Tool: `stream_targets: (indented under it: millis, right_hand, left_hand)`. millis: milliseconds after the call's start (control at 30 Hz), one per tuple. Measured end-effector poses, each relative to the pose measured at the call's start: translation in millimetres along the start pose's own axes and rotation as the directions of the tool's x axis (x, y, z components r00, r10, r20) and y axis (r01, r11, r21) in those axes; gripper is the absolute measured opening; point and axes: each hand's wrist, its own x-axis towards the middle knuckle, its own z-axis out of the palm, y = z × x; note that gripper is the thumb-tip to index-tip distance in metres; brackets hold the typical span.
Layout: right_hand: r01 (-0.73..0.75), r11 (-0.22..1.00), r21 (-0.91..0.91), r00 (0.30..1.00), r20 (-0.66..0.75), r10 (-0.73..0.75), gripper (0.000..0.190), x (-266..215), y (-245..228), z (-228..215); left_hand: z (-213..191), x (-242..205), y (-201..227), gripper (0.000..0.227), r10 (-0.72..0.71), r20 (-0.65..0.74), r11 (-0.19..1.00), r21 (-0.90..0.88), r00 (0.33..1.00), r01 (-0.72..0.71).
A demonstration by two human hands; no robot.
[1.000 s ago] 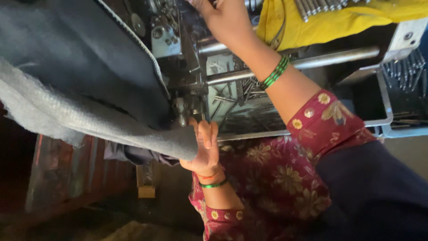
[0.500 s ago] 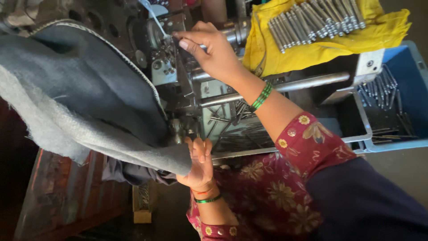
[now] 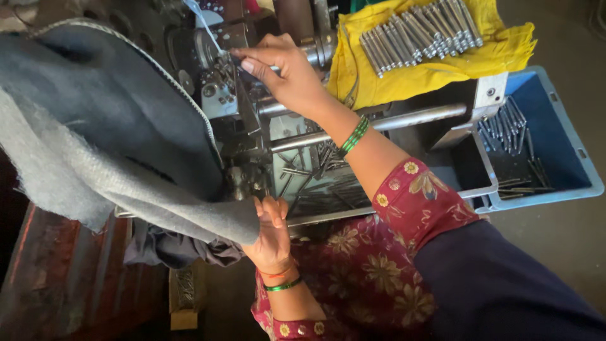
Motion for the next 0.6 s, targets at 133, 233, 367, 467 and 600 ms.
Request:
stream_targets:
  millis: [133,233,367,467,600]
  right_hand:
    - [-0.014,1.000,-0.004,1.000,0.018,0.014,0.022,-0.6,2.4,-1.6]
    - [-0.074,0.997,0.029,0.997,0.020,0.073,0.022,-3.3,5.1,-1.8]
    - [-0.049,0.997,0.052,0.999,0.004,0.049,0.022,-3.5,4.5,0.4]
    - [-0.057,0.997,0.047,0.998,0.012,0.056,0.023,-2.6,5.6,0.1]
    - [-0.027,1.000,0.002,0.999,0.021,0.027,0.024,-1.9,7.6,0.3]
  left_hand:
    - [0.7,-0.8,2.7,0.027,-0.001,-0.025,0.999,0.052,1.000,0.002]
    - [0.4,-2.6,2.9,0.027,-0.002,-0.015,0.997,0.082,1.000,0.004]
    - [-0.5,-5.5,5.9,0.029,0.030,-0.091,0.976,0.216,0.995,-0.009]
    - [-1.0,-5.8,4.6,0.025,0.090,-0.139,0.919,0.393,0.986,-0.028]
    - [-0.7,-5.7,0.0,0.017,0.218,-0.160,0.820,0.564,0.963,-0.092]
